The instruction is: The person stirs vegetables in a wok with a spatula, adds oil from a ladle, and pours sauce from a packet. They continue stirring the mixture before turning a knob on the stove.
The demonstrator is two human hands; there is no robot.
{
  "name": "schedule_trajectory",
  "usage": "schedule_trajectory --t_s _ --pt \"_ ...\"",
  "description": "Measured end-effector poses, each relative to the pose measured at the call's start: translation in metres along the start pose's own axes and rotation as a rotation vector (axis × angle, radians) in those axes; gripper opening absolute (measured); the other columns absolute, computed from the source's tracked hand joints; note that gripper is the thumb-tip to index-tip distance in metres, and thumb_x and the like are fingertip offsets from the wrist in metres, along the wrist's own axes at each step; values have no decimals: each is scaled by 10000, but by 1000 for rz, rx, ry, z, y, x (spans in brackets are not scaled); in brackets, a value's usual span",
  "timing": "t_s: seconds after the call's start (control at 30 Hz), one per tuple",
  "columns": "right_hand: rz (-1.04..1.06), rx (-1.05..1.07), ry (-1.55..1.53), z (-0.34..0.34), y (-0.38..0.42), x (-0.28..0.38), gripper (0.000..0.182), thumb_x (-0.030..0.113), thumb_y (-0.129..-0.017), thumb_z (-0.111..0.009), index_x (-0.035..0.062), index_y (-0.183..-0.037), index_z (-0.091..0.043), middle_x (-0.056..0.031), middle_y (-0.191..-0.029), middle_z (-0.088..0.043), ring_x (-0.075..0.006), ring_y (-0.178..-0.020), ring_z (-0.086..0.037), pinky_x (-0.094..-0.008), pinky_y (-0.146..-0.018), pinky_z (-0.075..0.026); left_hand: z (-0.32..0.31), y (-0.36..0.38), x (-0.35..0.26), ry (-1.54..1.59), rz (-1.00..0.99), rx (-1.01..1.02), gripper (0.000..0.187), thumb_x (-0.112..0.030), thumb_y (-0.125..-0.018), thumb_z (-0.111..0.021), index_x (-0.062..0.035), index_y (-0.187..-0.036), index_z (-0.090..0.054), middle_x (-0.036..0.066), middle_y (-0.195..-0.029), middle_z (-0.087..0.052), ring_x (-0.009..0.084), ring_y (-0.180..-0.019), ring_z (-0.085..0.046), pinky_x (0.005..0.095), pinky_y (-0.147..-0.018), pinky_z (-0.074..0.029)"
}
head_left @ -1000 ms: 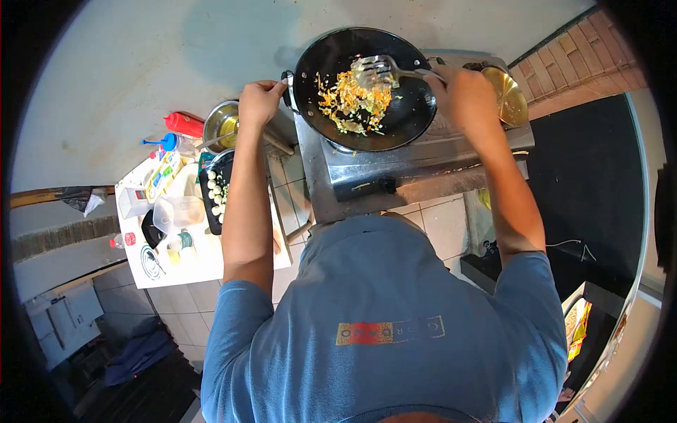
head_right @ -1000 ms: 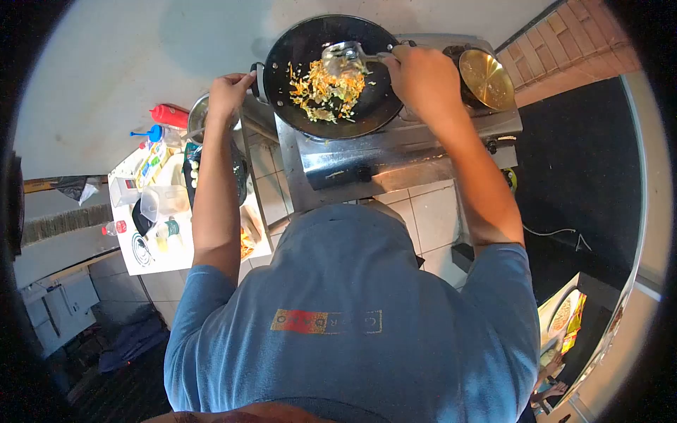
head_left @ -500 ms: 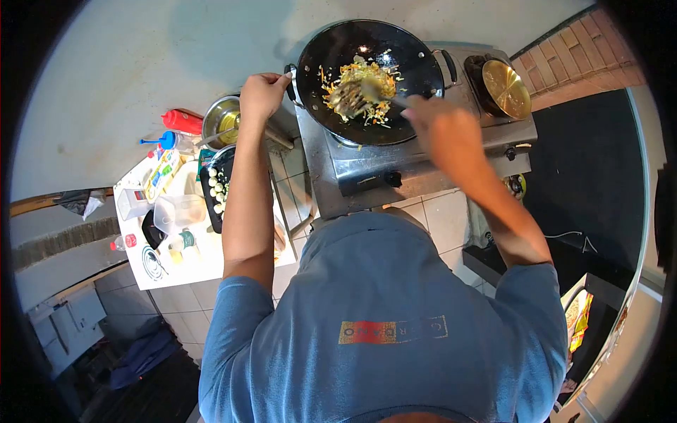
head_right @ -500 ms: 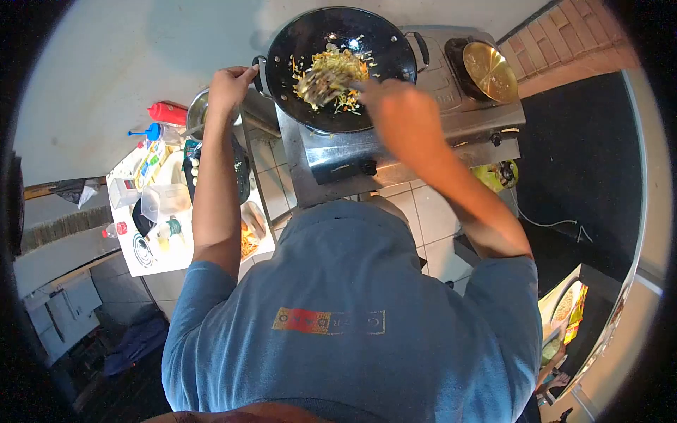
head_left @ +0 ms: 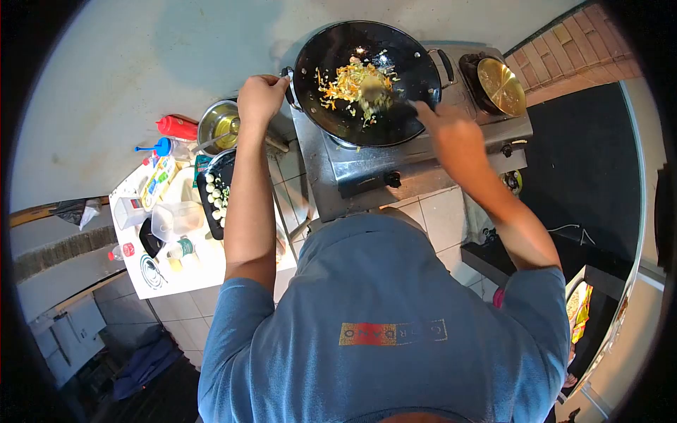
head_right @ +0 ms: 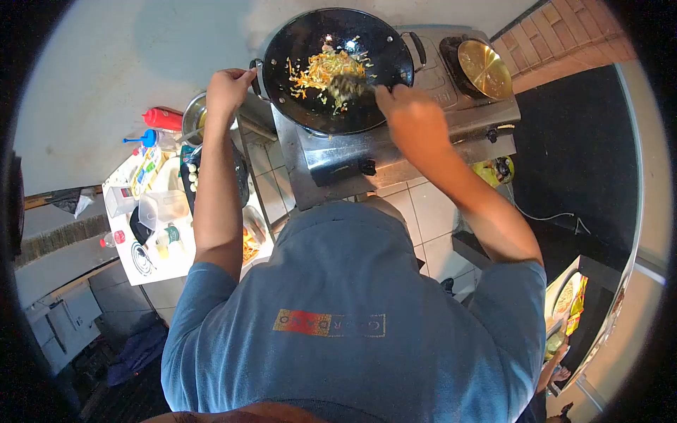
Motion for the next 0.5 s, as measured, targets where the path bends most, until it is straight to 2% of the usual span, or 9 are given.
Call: schedule_trajectory --t_s 0.07,0.13,0.17,0.23,0.37,0.43,0.47,0.5 --pt "-3 -80 86 -14 -15 1 161 110 -824 -563 61 -963 -628 -99 -691 -554 -273 -634 -613 -357 -521 -508 2 1 -2 -38 4 -2 323 -383 -784 -648 -89 -890 -729 172 -816 -678 334 -795 -661 385 -743 -508" --pt "-204 -35 99 -19 -33 -10 141 109 -828 -555 47 -918 -644 -122 -708 -602 -290 -673 -640 -372 -537 -521 0 -1 0 -24 0 -1 322 -384 -785 -648 -91 -889 -729 172 -814 -677 336 -795 -661 386 -743 -508" --pt "-202 -40 101 -11 -41 -15 141 109 -828 -555 47 -918 -644 -122 -708 -602 -290 -673 -640 -372 -537 -521 -1 -1 3 -14 4 9 321 -386 -785 -647 -93 -888 -729 173 -811 -676 337 -796 -660 387 -743 -508" --pt "-417 140 87 7 -57 -36 159 142 -801 -570 31 -858 -668 -177 -787 -655 -321 -761 -663 -396 -596 -537 1 0 0 -12 -2 3 322 -386 -785 -648 -90 -884 -728 175 -809 -675 339 -793 -659 388 -741 -508" --pt "-466 192 165 -17 -81 -84 202 185 -799 -578 17 -820 -688 -218 -827 -665 -351 -808 -664 -426 -678 -540 1 1 -1 -13 27 -8 323 -382 -786 -652 -77 -865 -725 176 -793 -672 340 -778 -659 387 -730 -509" --pt "-513 301 74 -51 -82 -98 231 233 -816 -592 29 -842 -699 -199 -794 -667 -365 -760 -660 -428 -717 -533 2 2 -3 -3 12 -15 322 -380 -787 -653 -75 -860 -725 175 -787 -672 340 -773 -660 386 -726 -509" --pt "-507 300 74 -58 -79 -100 231 233 -816 -592 29 -842 -699 -199 -794 -667 -365 -760 -660 -428 -717 -533 2 3 -3 5 2 -17 320 -377 -788 -654 -72 -854 -724 174 -780 -671 341 -768 -660 385 -722 -509" --pt "-464 291 -49 -59 -79 -96 232 247 -818 -603 41 -861 -702 -189 -801 -669 -367 -763 -657 -428 -727 -529 2 5 -3 5 5 -22 320 -377 -788 -654 -72 -854 -724 174 -780 -671 341 -768 -660 385 -722 -509"
Point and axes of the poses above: each hand's wrist, its own y-axis away from the middle knuckle, its own z-axis out of the back of the hand, x = y × z, the point moved 5 cm from there along -y, towards the middle knuckle
